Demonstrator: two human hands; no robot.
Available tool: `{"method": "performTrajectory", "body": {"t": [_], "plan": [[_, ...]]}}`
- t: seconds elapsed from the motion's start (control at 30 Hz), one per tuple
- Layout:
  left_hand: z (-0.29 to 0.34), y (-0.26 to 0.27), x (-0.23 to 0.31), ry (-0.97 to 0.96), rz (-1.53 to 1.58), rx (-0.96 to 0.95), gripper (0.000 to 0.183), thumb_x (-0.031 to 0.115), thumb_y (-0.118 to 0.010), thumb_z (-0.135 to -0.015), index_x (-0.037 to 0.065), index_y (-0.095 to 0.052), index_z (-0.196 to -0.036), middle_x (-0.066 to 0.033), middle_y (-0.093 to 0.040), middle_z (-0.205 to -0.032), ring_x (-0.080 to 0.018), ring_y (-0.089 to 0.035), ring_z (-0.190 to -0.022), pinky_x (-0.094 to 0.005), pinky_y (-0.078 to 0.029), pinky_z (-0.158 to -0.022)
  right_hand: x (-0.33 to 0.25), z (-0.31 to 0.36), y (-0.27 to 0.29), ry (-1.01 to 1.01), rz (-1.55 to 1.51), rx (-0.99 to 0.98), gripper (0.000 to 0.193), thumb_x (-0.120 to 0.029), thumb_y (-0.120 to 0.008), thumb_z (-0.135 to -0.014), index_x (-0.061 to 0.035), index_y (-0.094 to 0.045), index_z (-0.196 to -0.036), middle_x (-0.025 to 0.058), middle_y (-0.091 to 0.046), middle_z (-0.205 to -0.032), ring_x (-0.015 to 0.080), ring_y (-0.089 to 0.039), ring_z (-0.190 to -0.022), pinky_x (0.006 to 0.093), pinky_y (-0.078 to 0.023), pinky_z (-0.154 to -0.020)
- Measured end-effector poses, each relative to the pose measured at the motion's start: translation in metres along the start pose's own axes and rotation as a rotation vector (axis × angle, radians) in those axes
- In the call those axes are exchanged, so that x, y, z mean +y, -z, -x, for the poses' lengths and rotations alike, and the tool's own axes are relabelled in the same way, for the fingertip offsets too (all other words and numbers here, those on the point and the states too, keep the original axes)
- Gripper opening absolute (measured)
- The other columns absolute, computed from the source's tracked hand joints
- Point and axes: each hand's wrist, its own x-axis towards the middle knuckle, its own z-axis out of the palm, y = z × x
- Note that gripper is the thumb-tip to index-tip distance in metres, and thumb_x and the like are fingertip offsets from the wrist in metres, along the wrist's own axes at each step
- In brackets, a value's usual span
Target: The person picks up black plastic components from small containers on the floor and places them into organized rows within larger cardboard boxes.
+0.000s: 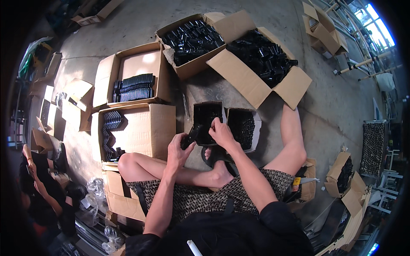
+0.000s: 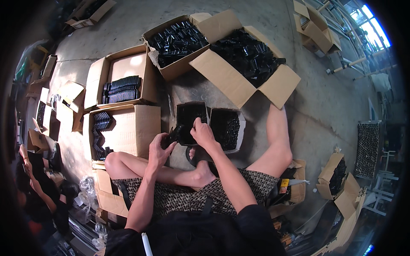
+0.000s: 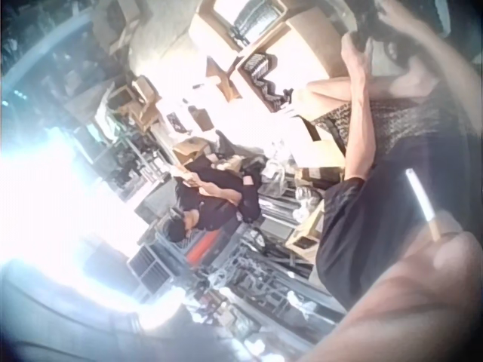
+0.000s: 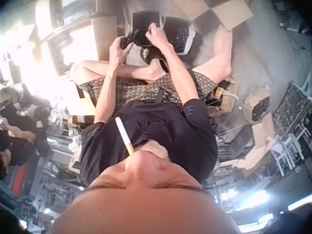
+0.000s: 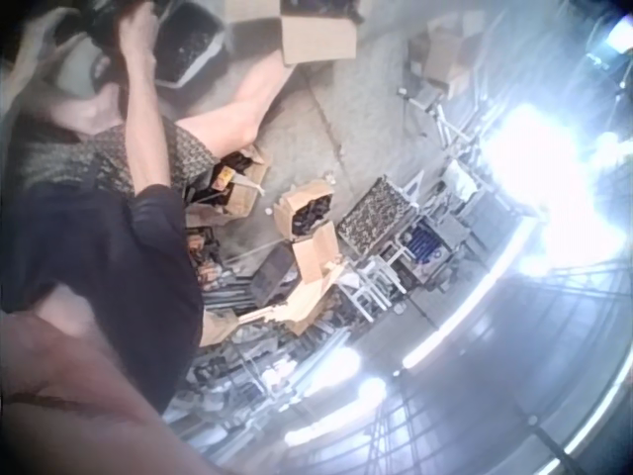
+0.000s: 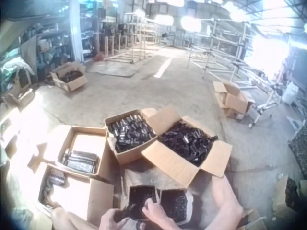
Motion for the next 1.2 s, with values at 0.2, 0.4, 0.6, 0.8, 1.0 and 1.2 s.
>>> {"method": "performTrajectory", "body": {"t": [0.2,0.4,0.6,0.8,1.0,1.2], "plan": [[0.006,-0.012,0.015,-0.161,-0.138,0.006,0.042,0.015,-0.08,-0.08,0.001,-0.06,-0.114,-0.0168,-0.063,-0.099,-0.0363,-0.066,-0.087,-0.0426,-0.054,-0.074,-0.061,0.059,0.048,-0.123,-0.975,-0.176,0.018,-0.012,-0.065,-0.098,0.0031,-0.063,-0.107,0.0047,-0.065,-0.075,0.0083,-0.063,-0.06,0.0245,-0.053,-0.053],[0.013,-0.022,0.026,-0.208,-0.24,-0.037,0.043,0.011,-0.079,-0.078,0.002,-0.059,-0.115,-0.0152,-0.061,-0.098,-0.0342,-0.063,-0.092,-0.041,-0.052,-0.077,-0.07,0.063,0.031,-0.036,-0.681,0.01,0.019,-0.016,-0.071,-0.093,0.0021,-0.067,-0.092,0.0111,-0.065,-0.066,0.0168,-0.064,-0.054,0.0314,-0.051,-0.05],[0.018,-0.027,0.03,-0.273,-0.328,-0.031,0.044,0.012,-0.078,-0.077,0.003,-0.059,-0.116,-0.0146,-0.062,-0.1,-0.0326,-0.063,-0.094,-0.0408,-0.051,-0.082,-0.067,0.066,0.025,0.104,-0.496,0.184,0.022,-0.019,-0.072,-0.089,0.0007,-0.063,-0.086,0.0179,-0.068,-0.072,0.0355,-0.067,-0.065,0.0417,-0.051,-0.058],[0.019,-0.029,0.04,-0.219,-0.19,-0.039,0.046,0.01,-0.077,-0.08,0.003,-0.058,-0.121,-0.0157,-0.066,-0.105,-0.0329,-0.066,-0.096,-0.0399,-0.053,-0.083,-0.069,0.064,0.039,-0.022,-0.43,0.266,0.031,-0.031,-0.074,-0.091,-0.0027,-0.061,-0.09,0.0133,-0.067,-0.068,0.0291,-0.067,-0.061,0.0383,-0.05,-0.054],[0.021,-0.012,0.07,-0.214,-0.022,-0.037,0.035,0.007,-0.077,-0.084,0.0,-0.066,-0.116,-0.0152,-0.069,-0.098,-0.0279,-0.07,-0.087,-0.0335,-0.055,-0.076,-0.007,0.057,0.025,-0.214,-0.916,0.258,0.035,-0.034,-0.066,-0.099,0.0011,-0.064,-0.101,0.0073,-0.068,-0.083,0.0143,-0.066,-0.073,0.0294,-0.054,-0.068],[0.019,-0.007,0.058,-0.035,0.238,0.027,0.026,0.005,-0.073,-0.091,-0.002,-0.068,-0.116,-0.0089,-0.073,-0.094,-0.0121,-0.067,-0.085,-0.0257,-0.054,-0.077,-0.016,0.077,0.02,-0.196,-1.476,-0.321,0.033,-0.02,-0.072,-0.095,-0.0073,-0.062,-0.124,-0.0023,-0.065,-0.098,0.005,-0.057,-0.08,0.0222,-0.046,-0.06]]}}
